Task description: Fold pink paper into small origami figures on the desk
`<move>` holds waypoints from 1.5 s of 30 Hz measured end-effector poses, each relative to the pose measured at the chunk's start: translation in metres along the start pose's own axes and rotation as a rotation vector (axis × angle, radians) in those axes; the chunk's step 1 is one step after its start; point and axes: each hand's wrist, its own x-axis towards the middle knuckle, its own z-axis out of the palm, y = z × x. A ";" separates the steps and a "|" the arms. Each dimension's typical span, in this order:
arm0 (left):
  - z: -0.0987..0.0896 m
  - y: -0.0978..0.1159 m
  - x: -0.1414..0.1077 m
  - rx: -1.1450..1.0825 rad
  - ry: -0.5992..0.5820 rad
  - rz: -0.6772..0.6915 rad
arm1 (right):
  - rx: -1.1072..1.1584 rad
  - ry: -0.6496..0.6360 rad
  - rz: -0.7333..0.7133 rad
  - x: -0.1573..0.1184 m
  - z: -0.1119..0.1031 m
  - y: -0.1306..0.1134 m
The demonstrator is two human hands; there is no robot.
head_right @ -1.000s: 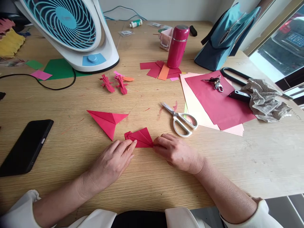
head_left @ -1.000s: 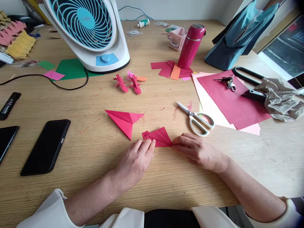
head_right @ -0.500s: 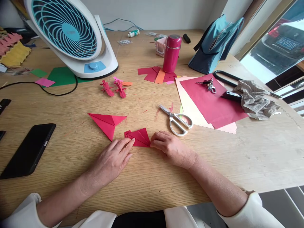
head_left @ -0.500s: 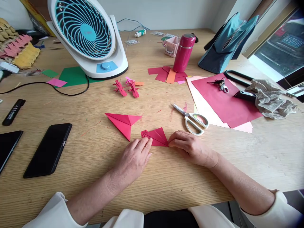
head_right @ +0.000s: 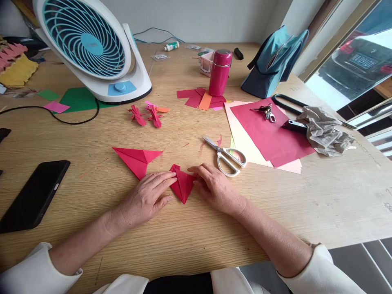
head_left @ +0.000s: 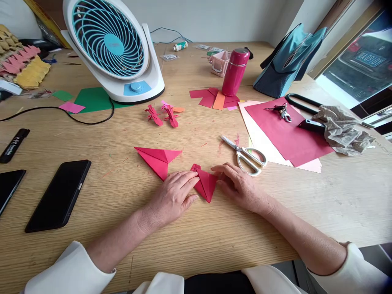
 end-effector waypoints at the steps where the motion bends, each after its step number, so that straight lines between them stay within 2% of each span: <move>1: 0.000 0.000 0.002 -0.014 0.004 0.001 | 0.023 -0.013 0.003 0.000 -0.001 -0.001; 7: 0.002 0.011 0.011 -0.037 0.000 -0.123 | 0.158 -0.055 -0.009 -0.001 -0.001 0.000; 12: 0.008 0.018 0.014 -0.051 -0.025 -0.246 | 0.188 -0.023 0.011 -0.001 0.000 0.002; 16: 0.007 0.014 0.012 -0.134 -0.012 -0.215 | 0.171 0.050 0.069 -0.001 0.001 0.002; 19: 0.007 0.010 0.010 -0.184 0.006 -0.179 | 0.160 0.059 0.091 -0.001 0.001 0.002; 29: 0.011 0.000 0.009 -0.301 0.020 -0.116 | 0.236 -0.065 -0.126 0.001 0.000 0.000; 34: 0.008 0.000 0.010 -0.309 -0.011 -0.089 | 0.140 -0.079 -0.179 0.001 0.005 -0.003; 41: 0.000 0.012 0.009 -0.268 -0.116 -0.039 | -0.253 -0.068 -0.254 -0.003 0.010 -0.004; 45: -0.001 0.014 0.009 -0.253 -0.137 -0.030 | -0.342 -0.067 -0.302 -0.003 0.008 -0.004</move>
